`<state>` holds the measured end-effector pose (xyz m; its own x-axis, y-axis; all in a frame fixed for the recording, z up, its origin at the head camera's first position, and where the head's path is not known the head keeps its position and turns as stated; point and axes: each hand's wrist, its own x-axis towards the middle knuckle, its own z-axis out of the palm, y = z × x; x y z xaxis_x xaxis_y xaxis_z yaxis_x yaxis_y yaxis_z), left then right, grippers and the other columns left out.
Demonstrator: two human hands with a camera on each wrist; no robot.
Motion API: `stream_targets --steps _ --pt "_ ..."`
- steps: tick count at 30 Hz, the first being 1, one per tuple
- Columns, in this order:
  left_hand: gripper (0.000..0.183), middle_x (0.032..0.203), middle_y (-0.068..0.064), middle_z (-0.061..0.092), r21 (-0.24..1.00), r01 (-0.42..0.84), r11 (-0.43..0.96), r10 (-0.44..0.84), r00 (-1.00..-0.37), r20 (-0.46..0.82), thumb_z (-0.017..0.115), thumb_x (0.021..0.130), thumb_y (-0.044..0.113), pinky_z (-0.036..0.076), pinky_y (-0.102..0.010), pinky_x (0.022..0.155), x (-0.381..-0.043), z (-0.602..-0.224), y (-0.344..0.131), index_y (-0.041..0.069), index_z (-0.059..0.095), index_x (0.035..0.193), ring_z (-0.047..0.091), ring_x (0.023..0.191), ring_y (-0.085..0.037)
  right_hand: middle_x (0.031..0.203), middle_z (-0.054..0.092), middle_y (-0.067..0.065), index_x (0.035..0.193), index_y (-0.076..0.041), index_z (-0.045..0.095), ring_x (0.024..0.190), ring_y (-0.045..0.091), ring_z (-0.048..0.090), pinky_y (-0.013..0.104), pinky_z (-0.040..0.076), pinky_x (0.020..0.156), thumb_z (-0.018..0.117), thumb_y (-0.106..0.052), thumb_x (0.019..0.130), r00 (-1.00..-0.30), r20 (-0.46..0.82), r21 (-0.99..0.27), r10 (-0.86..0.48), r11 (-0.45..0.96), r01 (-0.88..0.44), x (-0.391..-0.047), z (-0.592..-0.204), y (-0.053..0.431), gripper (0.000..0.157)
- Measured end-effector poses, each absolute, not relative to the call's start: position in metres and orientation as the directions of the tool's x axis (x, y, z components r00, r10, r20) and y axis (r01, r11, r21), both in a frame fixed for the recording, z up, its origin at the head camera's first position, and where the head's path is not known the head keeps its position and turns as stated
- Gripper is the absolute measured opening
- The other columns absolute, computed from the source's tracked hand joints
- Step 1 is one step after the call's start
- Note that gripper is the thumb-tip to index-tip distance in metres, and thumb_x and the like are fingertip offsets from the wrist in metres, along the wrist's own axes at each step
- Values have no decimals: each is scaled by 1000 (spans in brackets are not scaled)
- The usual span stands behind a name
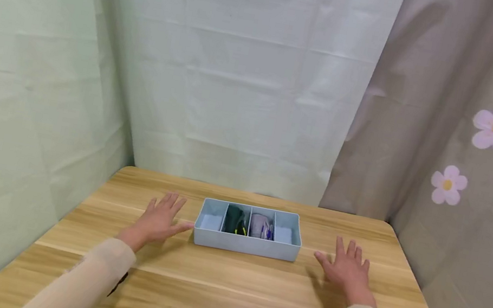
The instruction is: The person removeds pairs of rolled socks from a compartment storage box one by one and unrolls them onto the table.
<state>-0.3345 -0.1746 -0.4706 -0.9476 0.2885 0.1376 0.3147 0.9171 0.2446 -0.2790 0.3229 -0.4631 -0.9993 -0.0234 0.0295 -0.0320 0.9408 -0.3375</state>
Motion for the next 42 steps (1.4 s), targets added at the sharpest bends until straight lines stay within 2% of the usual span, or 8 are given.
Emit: stream_targets --steps 10,17,22,29,35,42 --pt "94 160 -22 23 259 319 912 299 -947 114 49 91 71 7 -66 114 -335 -471 -154 7 28 156 13 149 -40 150 10 46 151 11 19 137 63 9 77 7 105 45 -63 97 -999 45 -348 -31 936 -45 -279 -457 317 95" --pt "97 159 -22 25 291 326 899 307 -945 109 47 89 75 7 -65 115 -336 -473 -144 9 27 157 14 149 -39 151 9 45 152 10 19 138 61 9 76 6 106 41 -66 97 -998 49 -359 -47 931 -61 -286 -451 307 96" --pt "100 159 -22 26 319 331 888 312 -944 109 46 87 77 7 -64 115 -337 -475 -140 9 26 157 16 148 -40 150 14 45 151 10 21 138 61 12 75 9 106 44 -61 99 -995 77 -348 -62 934 -86 -288 -446 296 91" --pt "95 159 -20 28 337 321 885 301 -947 109 50 88 73 9 -65 115 -336 -474 -137 11 29 157 17 148 -39 153 14 41 154 7 19 140 58 12 72 9 109 46 -57 99 -995 75 -356 -63 931 -86 -291 -438 279 88" --pt "94 158 -20 29 328 323 888 311 -946 91 50 89 73 10 -65 114 -339 -475 -134 8 32 155 19 148 -39 150 21 42 151 9 26 138 58 19 70 16 109 48 -56 99 -986 141 -341 -92 930 -135 -295 -434 270 86" --pt "93 158 -20 29 319 325 890 318 -945 74 53 90 70 11 -65 114 -338 -472 -130 6 34 154 20 147 -39 153 18 40 152 8 24 140 56 19 67 18 111 49 -53 100 -981 162 -351 -109 922 -160 -305 -430 260 84"
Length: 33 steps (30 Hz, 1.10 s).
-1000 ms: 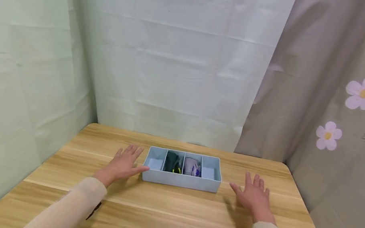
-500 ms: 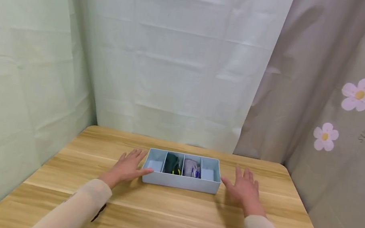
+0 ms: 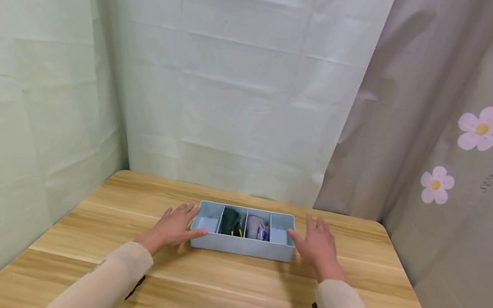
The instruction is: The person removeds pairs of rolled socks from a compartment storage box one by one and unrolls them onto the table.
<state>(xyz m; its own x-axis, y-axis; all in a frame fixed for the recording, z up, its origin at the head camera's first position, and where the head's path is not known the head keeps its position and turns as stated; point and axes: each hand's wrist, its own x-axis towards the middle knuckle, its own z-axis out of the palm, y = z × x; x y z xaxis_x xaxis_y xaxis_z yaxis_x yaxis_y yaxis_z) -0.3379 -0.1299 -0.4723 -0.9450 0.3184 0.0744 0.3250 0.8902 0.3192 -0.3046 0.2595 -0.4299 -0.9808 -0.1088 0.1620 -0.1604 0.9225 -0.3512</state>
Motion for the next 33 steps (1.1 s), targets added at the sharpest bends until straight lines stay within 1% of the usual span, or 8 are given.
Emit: stream_targets --steps 6,12,17,21,24,29,33 --pt "89 157 -20 31 314 322 893 315 -946 75 56 91 66 13 -65 114 -338 -469 -127 5 35 153 22 147 -39 154 19 37 153 7 23 141 54 20 64 20 112 49 -53 100 -980 158 -369 -125 913 -176 -311 -424 243 84" --pt "87 157 -20 33 328 319 889 319 -946 55 57 92 63 14 -66 113 -338 -468 -126 5 36 153 23 146 -39 157 18 32 154 6 20 144 49 17 63 20 113 50 -49 101 -981 131 -421 -141 888 -183 -315 -420 223 82" --pt "88 156 -20 34 345 296 891 303 -952 34 55 91 65 14 -66 113 -339 -468 -128 8 35 154 23 146 -39 158 19 29 156 4 18 145 46 18 61 19 114 51 -46 102 -987 105 -487 -125 859 -161 -318 -415 204 80" --pt "88 155 -20 35 363 286 887 300 -954 18 55 91 67 14 -67 113 -340 -466 -130 9 34 155 23 146 -40 158 20 28 155 4 18 145 45 21 60 20 114 50 -45 103 -987 108 -529 -123 833 -162 -320 -413 192 79" --pt "90 155 -20 36 375 281 883 301 -954 6 55 90 68 15 -67 113 -340 -463 -130 10 33 155 22 146 -40 159 20 27 155 4 18 145 44 20 58 19 115 49 -43 103 -988 103 -571 -117 806 -155 -322 -413 185 76" --pt "90 155 -19 36 372 274 887 296 -955 -4 55 90 68 16 -66 113 -339 -462 -129 11 32 156 22 146 -40 159 20 26 155 4 18 146 43 19 56 18 116 49 -37 105 -993 86 -641 -78 759 -115 -324 -415 170 72" --pt "89 154 -19 37 375 271 887 295 -955 -8 56 90 67 17 -66 113 -339 -464 -129 12 32 156 23 146 -40 159 22 26 155 3 19 145 43 21 56 21 115 48 -37 105 -997 62 -688 -40 723 -72 -324 -419 160 70"
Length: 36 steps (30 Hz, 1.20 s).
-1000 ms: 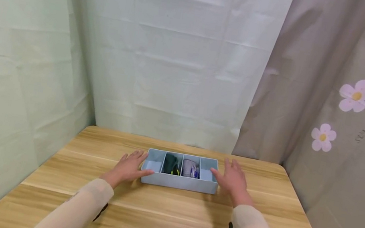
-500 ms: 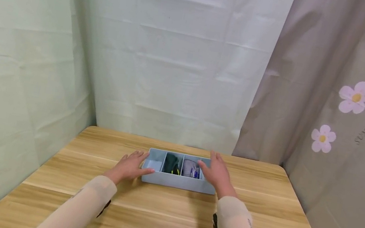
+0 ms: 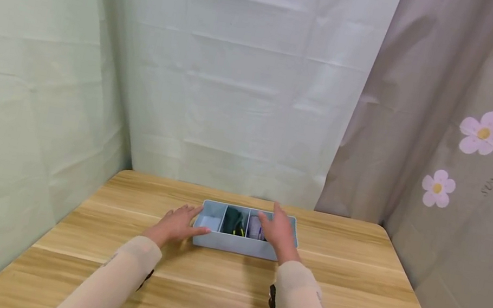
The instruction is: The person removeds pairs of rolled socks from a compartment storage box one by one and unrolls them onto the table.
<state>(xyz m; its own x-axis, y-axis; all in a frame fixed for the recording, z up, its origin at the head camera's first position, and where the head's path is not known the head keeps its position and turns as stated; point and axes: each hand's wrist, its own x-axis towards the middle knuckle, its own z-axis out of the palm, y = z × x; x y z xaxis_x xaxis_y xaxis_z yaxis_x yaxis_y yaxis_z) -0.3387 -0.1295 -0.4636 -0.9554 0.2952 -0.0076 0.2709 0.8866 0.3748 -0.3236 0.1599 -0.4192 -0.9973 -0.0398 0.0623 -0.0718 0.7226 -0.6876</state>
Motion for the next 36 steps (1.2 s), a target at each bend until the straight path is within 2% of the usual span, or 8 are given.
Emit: stream_targets --steps 5,11,24,36 --pt "89 154 -20 37 380 264 886 290 -957 -12 57 89 67 16 -66 113 -339 -464 -130 12 33 156 24 146 -40 159 24 24 156 0 22 144 43 24 59 25 113 47 -40 105 -1000 29 -738 4 675 -18 -322 -423 150 70" --pt "89 155 -16 38 395 247 885 277 -961 -19 58 89 67 15 -67 113 -341 -466 -132 14 33 156 23 146 -41 154 32 27 153 4 29 141 45 30 59 30 111 49 -40 104 -999 34 -763 43 647 2 -322 -429 138 68" --pt "90 154 -14 39 418 241 876 276 -961 -25 58 88 67 17 -66 113 -342 -468 -132 15 31 157 23 146 -41 154 31 28 152 6 29 141 46 29 59 29 111 48 -38 104 -997 -6 -797 74 602 50 -320 -439 129 68" --pt "91 154 -15 40 431 232 872 268 -963 -23 59 88 68 16 -65 113 -340 -467 -130 15 32 157 24 145 -41 151 33 33 149 13 28 138 48 32 57 30 111 48 -35 105 -987 28 -798 159 598 74 -321 -445 117 68"
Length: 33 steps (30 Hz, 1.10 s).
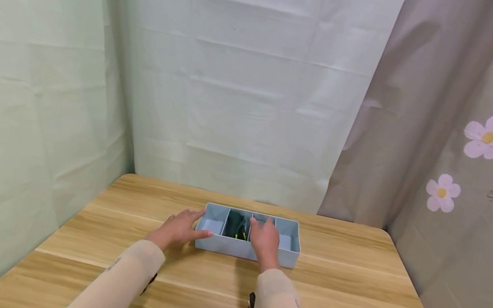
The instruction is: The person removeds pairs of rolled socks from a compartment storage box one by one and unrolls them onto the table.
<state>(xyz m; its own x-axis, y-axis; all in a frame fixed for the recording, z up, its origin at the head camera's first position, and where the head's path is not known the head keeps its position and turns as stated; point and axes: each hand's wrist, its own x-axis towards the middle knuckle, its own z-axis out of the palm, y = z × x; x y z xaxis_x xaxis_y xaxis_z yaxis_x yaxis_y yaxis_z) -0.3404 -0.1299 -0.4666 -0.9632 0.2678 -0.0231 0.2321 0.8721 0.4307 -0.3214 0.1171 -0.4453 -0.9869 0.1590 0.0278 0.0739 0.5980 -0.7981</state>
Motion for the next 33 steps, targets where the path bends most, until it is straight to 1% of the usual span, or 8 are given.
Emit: stream_targets --steps 6,10,12,17,24,26,29,33 --pt "90 154 -15 40 428 232 873 265 -964 -19 59 88 67 16 -65 113 -338 -464 -130 15 32 156 23 146 -41 150 35 32 148 13 29 137 47 34 55 31 111 48 -36 104 -976 36 -818 213 568 94 -322 -444 111 69" --pt "90 155 -14 39 432 227 873 261 -965 -21 59 88 67 15 -65 114 -338 -465 -131 15 32 156 23 146 -41 148 37 33 146 15 32 137 47 35 54 31 111 48 -37 104 -971 38 -832 238 545 102 -325 -443 110 69" --pt "91 155 -14 39 434 226 872 259 -966 -19 59 88 67 15 -65 114 -338 -465 -131 15 32 156 23 146 -41 148 37 34 146 15 32 137 48 35 54 31 111 47 -39 104 -969 19 -838 246 532 119 -326 -443 110 70" --pt "90 153 -14 41 436 229 870 261 -965 -13 60 88 66 17 -65 113 -339 -467 -130 14 33 156 23 145 -42 150 32 34 147 15 29 138 47 33 56 31 111 43 -42 104 -962 -79 -870 262 453 195 -329 -438 113 72" --pt "89 153 -13 42 429 224 875 256 -967 -17 59 88 67 17 -65 113 -339 -469 -129 15 33 156 24 145 -42 144 39 36 140 20 37 134 47 38 51 33 111 44 -39 103 -949 -87 -886 304 411 213 -332 -434 114 70" --pt "89 153 -13 42 426 222 877 253 -967 -17 59 88 67 17 -65 113 -339 -469 -129 16 33 156 25 145 -42 146 37 35 141 19 35 135 47 36 52 32 111 45 -38 103 -943 -108 -898 316 375 229 -332 -434 112 69" --pt "89 153 -13 42 428 221 876 252 -968 -16 59 88 66 18 -65 113 -339 -467 -128 16 33 156 25 145 -42 146 37 34 143 17 35 134 47 37 53 34 109 45 -37 104 -936 -129 -913 328 329 241 -333 -434 109 67" --pt "88 152 -14 42 440 223 870 255 -967 -15 60 89 65 18 -66 113 -338 -466 -127 15 33 156 24 145 -43 142 43 34 140 17 41 129 46 44 53 39 105 45 -36 104 -936 -121 -900 329 361 243 -336 -434 110 64"
